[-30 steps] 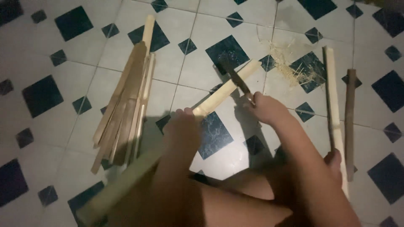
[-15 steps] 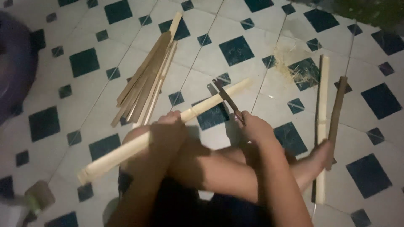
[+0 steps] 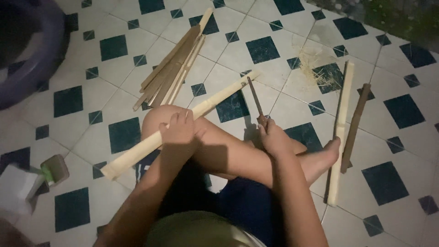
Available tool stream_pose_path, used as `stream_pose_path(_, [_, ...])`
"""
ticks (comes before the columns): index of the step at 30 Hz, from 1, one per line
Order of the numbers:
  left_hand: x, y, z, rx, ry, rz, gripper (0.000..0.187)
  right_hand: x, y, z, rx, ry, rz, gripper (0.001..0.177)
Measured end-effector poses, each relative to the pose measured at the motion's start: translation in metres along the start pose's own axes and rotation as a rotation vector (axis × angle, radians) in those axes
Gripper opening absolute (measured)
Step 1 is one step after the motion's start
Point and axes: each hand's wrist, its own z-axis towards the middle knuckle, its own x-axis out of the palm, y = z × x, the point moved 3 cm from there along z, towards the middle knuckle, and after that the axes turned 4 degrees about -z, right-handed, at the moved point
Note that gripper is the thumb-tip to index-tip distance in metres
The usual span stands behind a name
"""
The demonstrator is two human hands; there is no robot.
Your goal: The person uses a knife to shave thin strips from a piece of bamboo before holding it between their legs to continue scraping the surface.
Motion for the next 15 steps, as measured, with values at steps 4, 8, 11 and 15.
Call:
stream_pose_path(4, [-0.010,0.034,-0.033,0.028,-0.420,0.132,0.051,0.005,-0.007,0.008,-0.040,-0.021,0.039,0.051])
stream_pose_path(8, [-0.029,0.064,-0.052,-0.228,0.178,0.117,0.052,0.007,-0.009,0.012,-0.055,-0.041,-0.002,0.051])
stream_pose_path(11, [-0.035,0.061,-0.073,-0.189,0.089,0.203,0.035,-0.002,-0.006,0.003,-0.082,-0.060,0.031,0.051])
stream_pose_path(15, [-0.047,0.035,-0.105,-0.252,0.125,0.039,0.036,-0.025,0.004,-0.025,-0.053,-0.074,0.110,0.052])
